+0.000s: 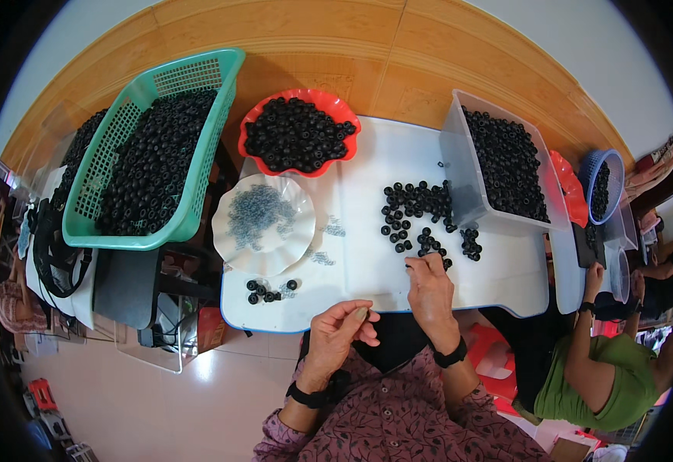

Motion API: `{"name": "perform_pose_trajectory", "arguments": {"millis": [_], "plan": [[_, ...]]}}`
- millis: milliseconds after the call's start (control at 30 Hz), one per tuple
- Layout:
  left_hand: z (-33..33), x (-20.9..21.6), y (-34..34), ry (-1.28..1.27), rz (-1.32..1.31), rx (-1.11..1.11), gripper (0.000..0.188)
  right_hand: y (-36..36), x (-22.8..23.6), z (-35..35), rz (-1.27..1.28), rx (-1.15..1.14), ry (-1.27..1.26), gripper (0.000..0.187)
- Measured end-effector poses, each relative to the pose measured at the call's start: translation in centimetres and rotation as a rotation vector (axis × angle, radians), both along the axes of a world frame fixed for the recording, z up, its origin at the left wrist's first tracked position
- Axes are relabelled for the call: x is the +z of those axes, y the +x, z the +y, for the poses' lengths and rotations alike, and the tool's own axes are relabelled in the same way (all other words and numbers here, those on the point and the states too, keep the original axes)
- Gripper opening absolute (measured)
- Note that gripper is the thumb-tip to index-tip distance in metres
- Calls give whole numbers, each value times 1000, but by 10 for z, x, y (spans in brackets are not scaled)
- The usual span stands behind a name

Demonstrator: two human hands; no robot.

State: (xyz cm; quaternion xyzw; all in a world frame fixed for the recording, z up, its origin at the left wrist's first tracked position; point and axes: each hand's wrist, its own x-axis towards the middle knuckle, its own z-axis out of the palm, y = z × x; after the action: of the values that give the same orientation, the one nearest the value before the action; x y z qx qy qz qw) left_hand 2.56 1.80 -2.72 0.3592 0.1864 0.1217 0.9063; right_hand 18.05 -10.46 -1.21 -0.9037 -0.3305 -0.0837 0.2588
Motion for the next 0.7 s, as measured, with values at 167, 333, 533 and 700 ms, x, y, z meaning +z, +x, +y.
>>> {"name": "perform_pose_trajectory", "arguments": {"millis": [167, 333, 533, 700], "plan": [[-1, 2, 3, -5, 16, 10, 24, 0, 4, -1, -26, 16, 22, 14], [-3, 4, 7, 14, 5, 35, 22, -5, 2, -9, 175, 15, 205, 16], [-6, 8, 10, -67, -30, 32, 22, -21, 26, -17, 990, 62, 692, 24], [-10, 15, 9, -88, -59, 46, 22, -32, 36, -18, 1175, 116, 785, 20]]}}
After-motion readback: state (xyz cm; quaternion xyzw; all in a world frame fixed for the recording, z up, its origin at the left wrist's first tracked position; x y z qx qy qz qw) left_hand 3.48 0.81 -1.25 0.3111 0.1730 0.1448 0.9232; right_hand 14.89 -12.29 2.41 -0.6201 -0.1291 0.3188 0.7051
